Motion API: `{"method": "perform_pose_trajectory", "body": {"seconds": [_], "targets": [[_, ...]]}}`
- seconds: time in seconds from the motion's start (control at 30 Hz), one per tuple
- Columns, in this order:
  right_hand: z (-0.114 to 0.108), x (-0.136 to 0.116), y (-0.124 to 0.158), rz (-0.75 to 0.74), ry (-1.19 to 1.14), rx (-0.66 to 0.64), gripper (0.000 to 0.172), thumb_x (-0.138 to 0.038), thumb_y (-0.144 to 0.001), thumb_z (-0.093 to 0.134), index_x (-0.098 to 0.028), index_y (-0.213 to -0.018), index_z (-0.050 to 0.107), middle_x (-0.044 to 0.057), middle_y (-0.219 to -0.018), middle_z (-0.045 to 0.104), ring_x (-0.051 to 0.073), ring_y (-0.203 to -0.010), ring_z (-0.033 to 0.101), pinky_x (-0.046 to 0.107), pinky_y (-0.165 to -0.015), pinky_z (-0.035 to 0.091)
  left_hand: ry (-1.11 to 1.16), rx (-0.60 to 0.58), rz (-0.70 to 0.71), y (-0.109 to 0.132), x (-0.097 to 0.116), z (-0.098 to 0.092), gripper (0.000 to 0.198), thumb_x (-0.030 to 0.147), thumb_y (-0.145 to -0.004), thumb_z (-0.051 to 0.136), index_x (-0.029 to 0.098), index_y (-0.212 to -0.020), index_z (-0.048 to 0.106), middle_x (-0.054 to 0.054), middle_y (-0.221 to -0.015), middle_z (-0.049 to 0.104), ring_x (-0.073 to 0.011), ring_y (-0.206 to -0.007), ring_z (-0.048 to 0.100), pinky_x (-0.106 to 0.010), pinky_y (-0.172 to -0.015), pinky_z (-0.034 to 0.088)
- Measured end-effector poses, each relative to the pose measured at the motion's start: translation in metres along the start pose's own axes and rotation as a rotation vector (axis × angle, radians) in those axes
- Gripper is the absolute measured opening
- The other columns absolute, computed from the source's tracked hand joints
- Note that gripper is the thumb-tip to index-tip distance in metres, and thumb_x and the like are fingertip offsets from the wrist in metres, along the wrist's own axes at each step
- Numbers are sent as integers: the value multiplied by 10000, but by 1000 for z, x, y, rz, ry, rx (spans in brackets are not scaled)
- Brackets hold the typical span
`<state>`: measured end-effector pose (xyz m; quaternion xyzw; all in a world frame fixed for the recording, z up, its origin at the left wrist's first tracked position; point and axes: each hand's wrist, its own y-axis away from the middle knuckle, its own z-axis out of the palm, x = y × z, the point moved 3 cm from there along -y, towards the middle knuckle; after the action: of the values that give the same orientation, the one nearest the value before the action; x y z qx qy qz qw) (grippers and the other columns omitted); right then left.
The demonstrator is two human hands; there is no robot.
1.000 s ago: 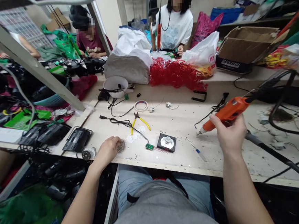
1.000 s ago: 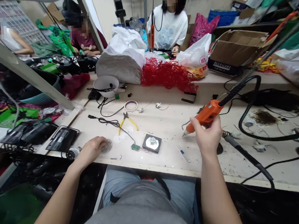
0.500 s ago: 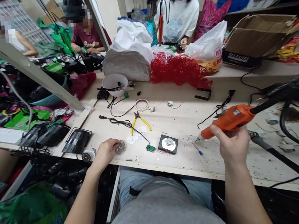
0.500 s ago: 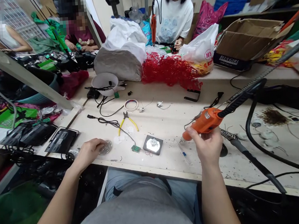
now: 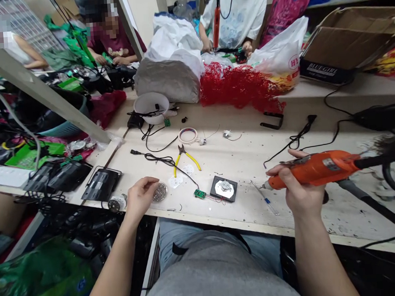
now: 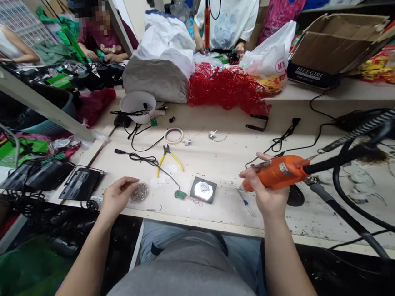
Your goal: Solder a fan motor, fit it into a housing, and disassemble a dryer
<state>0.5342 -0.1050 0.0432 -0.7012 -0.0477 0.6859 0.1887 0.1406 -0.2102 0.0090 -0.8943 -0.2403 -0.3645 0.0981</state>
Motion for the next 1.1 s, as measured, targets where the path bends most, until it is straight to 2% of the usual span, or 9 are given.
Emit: {"method": "perform_pose_trajectory", "body": {"seconds": [0.13, 0.23, 0.33, 0.5, 0.6, 0.73, 0.87, 1.0, 1.1], "targets": [[11, -7, 5, -8, -31, 48, 407, -424, -754, 790, -191, -1040, 617, -53, -592, 607, 175, -460, 608, 331, -497, 510, -52, 7, -9, 0, 0, 1, 215, 380, -796, 596, 219, -844, 730, -22, -800, 767, -199, -752, 711, -298, -765, 579], [34, -14, 2, -132, -221, 169, 275, -366, -774, 738, -218, -946, 582, -99, -505, 513, 132, -369, 492, 291, -419, 445, -123, -19, -2, 3, 1, 3, 168, 337, -798, 597, 238, -812, 733, -14, -823, 775, -208, -774, 713, -307, -775, 577], [76, -9, -9, -190, -398, 178, 250, -329, -769, 716, -237, -915, 535, -119, -495, 473, 105, -364, 472, 256, -417, 436, -180, -43, 33, 5, 2, 7, 178, 236, -793, 572, 242, -850, 741, -18, -886, 777, -212, -814, 712, -320, -822, 570], [157, 24, -29, 20, -397, 17, 322, -412, -723, 746, -229, -874, 528, -112, -463, 508, 110, -366, 504, 257, -431, 453, -214, -32, 159, 10, 5, 11, 205, 177, -807, 535, 225, -881, 721, -52, -964, 746, -227, -917, 690, -343, -884, 551], [183, 38, -32, 64, -396, -46, 317, -393, -680, 776, -216, -821, 554, -99, -438, 531, 106, -335, 476, 249, -394, 422, -159, 16, 201, 15, 8, 12, 153, 251, -864, 555, 219, -876, 705, -57, -929, 724, -223, -896, 676, -343, -857, 551], [190, 43, -27, 101, -402, -110, 297, -380, -688, 779, -214, -806, 562, -100, -432, 524, 108, -327, 472, 244, -372, 405, -27, 30, 308, 18, 20, 26, 146, 273, -912, 562, 216, -901, 695, -35, -898, 699, -171, -790, 662, -290, -760, 552], [184, 38, -16, 127, -404, -186, 283, -365, -699, 781, -205, -811, 576, -95, -443, 525, 109, -341, 485, 248, -389, 424, 72, -42, 380, 13, 38, 61, 92, 206, -892, 620, 200, -932, 703, -17, -860, 675, -132, -691, 641, -262, -703, 546], [171, 20, -10, 121, -449, -211, 284, -387, -742, 765, -216, -854, 569, -103, -454, 508, 115, -364, 496, 258, -414, 447, 159, -121, 414, 7, 55, 97, 190, 159, -843, 695, 188, -1030, 723, -30, -909, 671, -139, -722, 651, -275, -723, 562], [157, -2, -7, 101, -558, -201, 272, -368, -748, 774, -223, -862, 574, -103, -452, 496, 107, -362, 473, 250, -400, 437, 267, -180, 422, 6, 65, 110, 266, 212, -842, 735, 189, -1107, 729, -43, -958, 678, -142, -735, 657, -277, -712, 563]]}}
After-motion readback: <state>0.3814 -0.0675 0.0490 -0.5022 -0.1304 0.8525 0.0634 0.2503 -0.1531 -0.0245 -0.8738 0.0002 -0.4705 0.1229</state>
